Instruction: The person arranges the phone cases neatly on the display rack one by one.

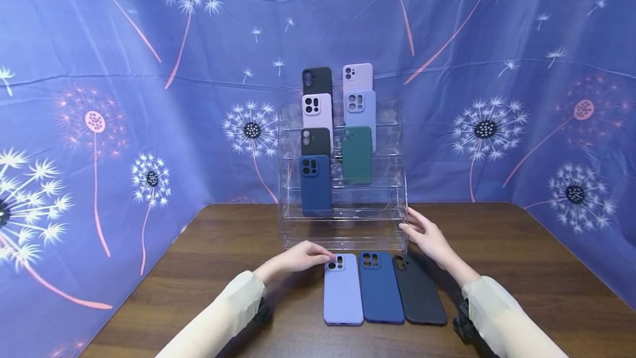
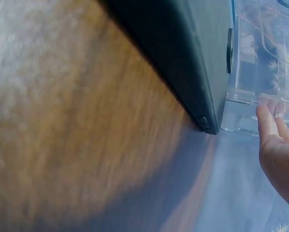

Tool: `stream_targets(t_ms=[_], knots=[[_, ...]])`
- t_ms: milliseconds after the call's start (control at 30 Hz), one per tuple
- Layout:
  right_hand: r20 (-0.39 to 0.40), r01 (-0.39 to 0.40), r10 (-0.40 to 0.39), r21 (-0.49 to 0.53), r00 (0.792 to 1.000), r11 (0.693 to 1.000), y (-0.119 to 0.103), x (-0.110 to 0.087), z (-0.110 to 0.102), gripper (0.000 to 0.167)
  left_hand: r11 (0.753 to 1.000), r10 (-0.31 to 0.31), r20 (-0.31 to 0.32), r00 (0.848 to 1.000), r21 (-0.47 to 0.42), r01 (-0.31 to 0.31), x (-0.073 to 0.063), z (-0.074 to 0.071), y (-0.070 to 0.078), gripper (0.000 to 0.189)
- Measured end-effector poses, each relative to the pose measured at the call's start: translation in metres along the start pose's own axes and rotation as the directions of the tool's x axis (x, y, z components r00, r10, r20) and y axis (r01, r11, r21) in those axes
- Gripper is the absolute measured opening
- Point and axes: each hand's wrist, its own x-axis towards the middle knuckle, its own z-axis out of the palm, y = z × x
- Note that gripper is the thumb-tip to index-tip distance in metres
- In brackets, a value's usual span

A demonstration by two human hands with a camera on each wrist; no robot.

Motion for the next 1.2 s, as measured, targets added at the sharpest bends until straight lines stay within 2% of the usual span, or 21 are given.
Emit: stream_targets(t_ms=[400,500,600,767,833,1100,1200], knots=[[-0.004,-0.010,0.010,-0.014,1.000,1.000,0.0048,-0.0029,-0.0045,0.068,0.995,-0.038,0.047,0.998,-0.087,0.042,-0.0050,-0.0032,-0.0078,0.027],[-0.006,-0.023,0.023,-0.019,1.000,1.000,0.0054,-0.0027,-0.0051,0.069,0.992,-0.048,0.044,0.998,-0.111,0.052,-0.0060,-0.0031,-0.0077,0.026],[-0.007,-0.032,0.032,-0.022,0.999,0.999,0.0038,-0.0024,-0.0047,0.069,0.989,-0.052,0.014,0.999,-0.139,0.054,-0.0061,-0.0038,-0.0062,0.025],[-0.011,-0.024,0.023,-0.028,1.000,0.999,0.0017,-0.0020,-0.0027,0.068,0.998,-0.005,-0.091,0.996,-0.056,-0.001,-0.0030,-0.0037,-0.0049,0.022],[-0.012,-0.019,0.019,-0.025,1.000,1.000,0.0021,-0.0020,-0.0016,0.068,1.000,-0.002,-0.110,0.994,-0.018,0.000,-0.0021,-0.0025,-0.0045,0.021],[-0.001,-0.009,0.009,-0.006,1.000,1.000,0.0010,-0.0015,-0.0002,0.068,0.994,-0.108,-0.068,0.992,0.013,0.109,-0.0031,0.0012,0.0000,0.014],[0.005,-0.007,0.007,-0.007,1.000,1.000,0.0001,-0.0012,-0.0006,0.068,0.990,-0.139,-0.073,0.988,0.014,0.140,-0.0037,0.0019,0.0001,0.011]])
